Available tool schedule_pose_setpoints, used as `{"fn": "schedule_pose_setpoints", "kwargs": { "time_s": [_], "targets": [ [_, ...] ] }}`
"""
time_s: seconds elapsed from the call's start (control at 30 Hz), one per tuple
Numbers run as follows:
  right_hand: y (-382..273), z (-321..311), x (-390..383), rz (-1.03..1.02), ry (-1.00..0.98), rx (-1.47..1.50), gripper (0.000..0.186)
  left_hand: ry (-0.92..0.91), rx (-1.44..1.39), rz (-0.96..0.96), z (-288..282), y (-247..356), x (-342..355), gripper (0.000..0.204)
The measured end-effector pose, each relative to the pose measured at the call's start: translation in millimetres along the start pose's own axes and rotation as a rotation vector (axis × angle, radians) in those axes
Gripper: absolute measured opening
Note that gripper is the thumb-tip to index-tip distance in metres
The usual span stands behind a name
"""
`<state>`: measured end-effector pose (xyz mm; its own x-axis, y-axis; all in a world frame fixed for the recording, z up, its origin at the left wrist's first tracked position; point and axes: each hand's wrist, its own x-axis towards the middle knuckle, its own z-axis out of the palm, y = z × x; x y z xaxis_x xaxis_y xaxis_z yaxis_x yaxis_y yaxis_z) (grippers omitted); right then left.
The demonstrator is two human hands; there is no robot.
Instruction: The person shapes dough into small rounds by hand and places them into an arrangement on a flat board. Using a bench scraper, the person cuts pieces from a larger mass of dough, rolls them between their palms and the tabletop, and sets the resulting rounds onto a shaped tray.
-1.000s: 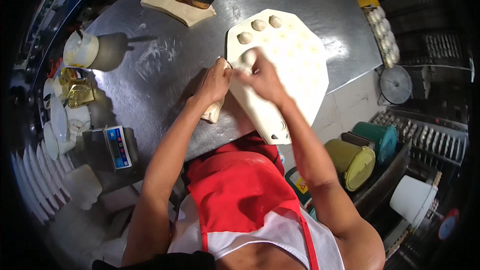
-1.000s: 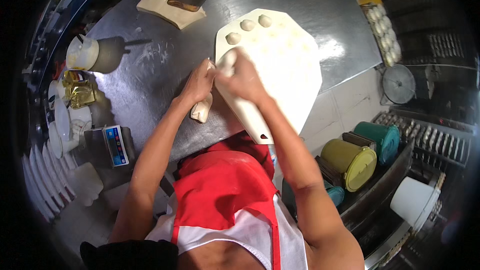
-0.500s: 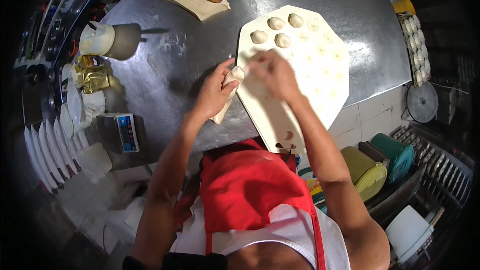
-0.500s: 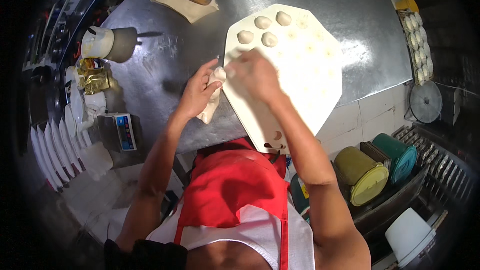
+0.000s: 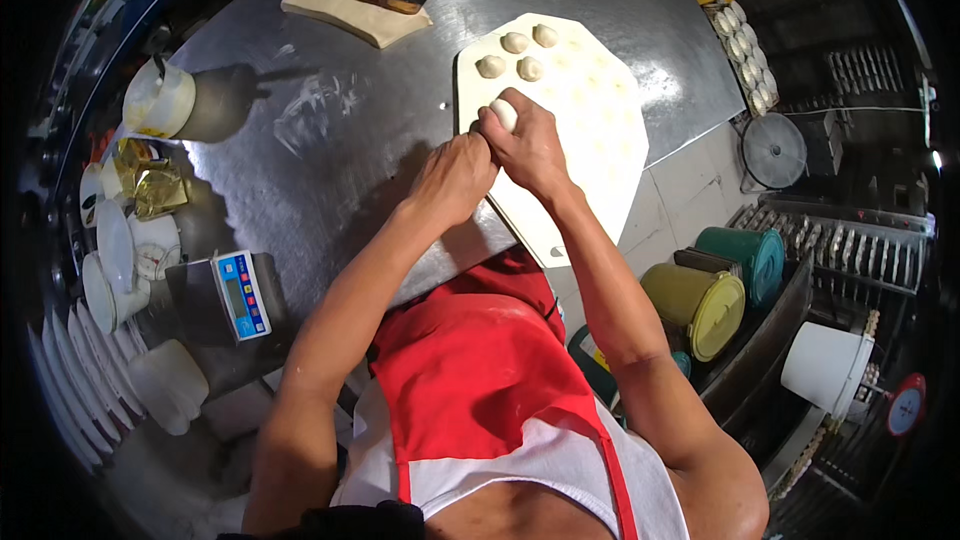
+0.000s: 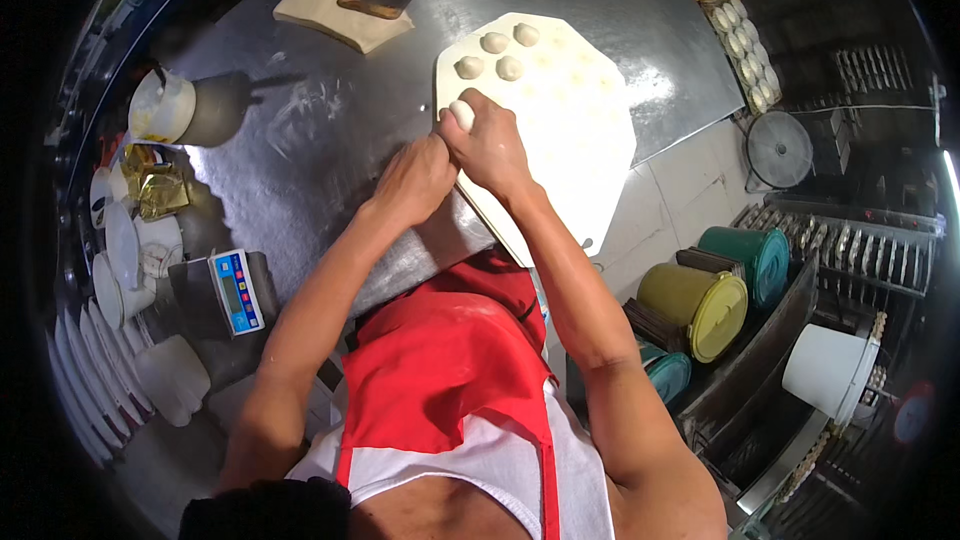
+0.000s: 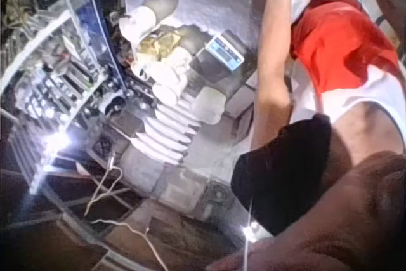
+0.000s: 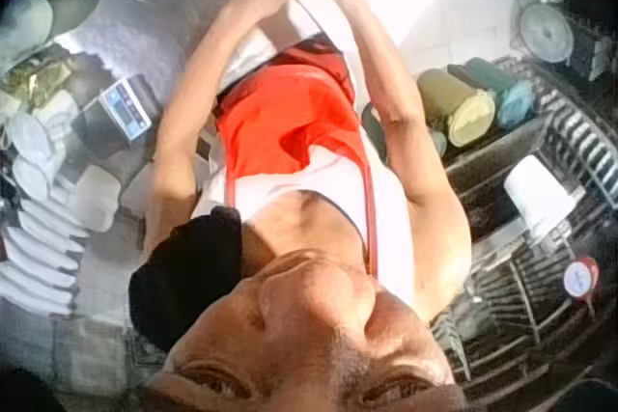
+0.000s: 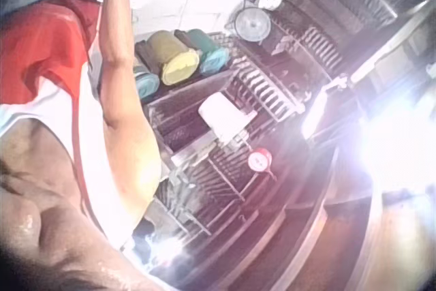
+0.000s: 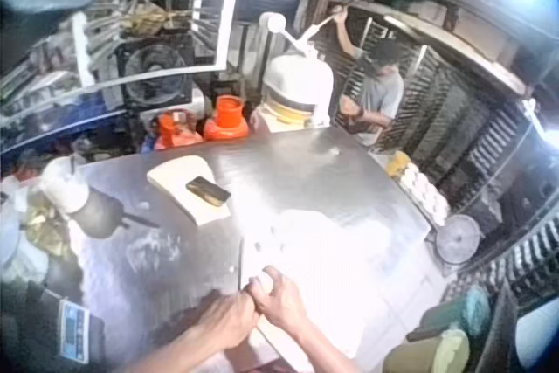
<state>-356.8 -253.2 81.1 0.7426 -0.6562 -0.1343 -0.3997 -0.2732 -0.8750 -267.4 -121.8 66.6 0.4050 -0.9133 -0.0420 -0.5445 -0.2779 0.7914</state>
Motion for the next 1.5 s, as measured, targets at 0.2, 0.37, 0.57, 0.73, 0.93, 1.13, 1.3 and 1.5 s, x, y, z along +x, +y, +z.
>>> {"fn": "schedule_pose_setpoints", "kwargs": {
  "time_s": [0.2, 0.37, 0.57, 0.73, 0.93, 1.13, 1.3, 1.5],
  "targets": [
    [-24.2, -19.3, -8.7, -0.262, -0.309, 0.128, 0.028, 0.013, -0.318, -0.181, 34.5, -81.9, 37.2, 0.041],
    [111.0, -92.1, 108.8, -0.14, 0.135, -0.131, 0.034, -0.018, -0.12, -0.394, 24.0, -34.4, 55.0, 0.046],
    [153.6, -95.7, 150.7, -0.256, 0.216, -0.591, 0.035, 0.035, -0.195, -0.4, 26.6, -46.1, 35.9, 0.058],
    [123.0, -65.0, 101.1, 0.004, 0.047, -0.296, 0.029, 0.09, -0.434, -0.477, 33.0, -45.9, 34.6, 0.065],
    [68.1, -11.4, 42.0, -0.145, -0.292, 0.149, 0.026, 0.097, -0.301, -0.257, 34.6, -62.2, 18.4, 0.039],
    [28.5, -14.6, 8.4, 0.142, -0.359, -0.201, 0.057, -0.18, -0.007, -0.014, 26.7, -73.3, -5.1, 0.033],
    [0.1, -1.0, -3.9, 0.012, -0.064, -0.102, 0.058, -0.001, -0.074, -0.032, -0.2, -10.6, 0.5, 0.03],
    [-3.0, 8.9, 4.0, -0.205, -0.081, -0.141, 0.02, -0.061, 0.106, -0.167, 42.1, -75.9, 35.1, 0.033]
  ]
}}
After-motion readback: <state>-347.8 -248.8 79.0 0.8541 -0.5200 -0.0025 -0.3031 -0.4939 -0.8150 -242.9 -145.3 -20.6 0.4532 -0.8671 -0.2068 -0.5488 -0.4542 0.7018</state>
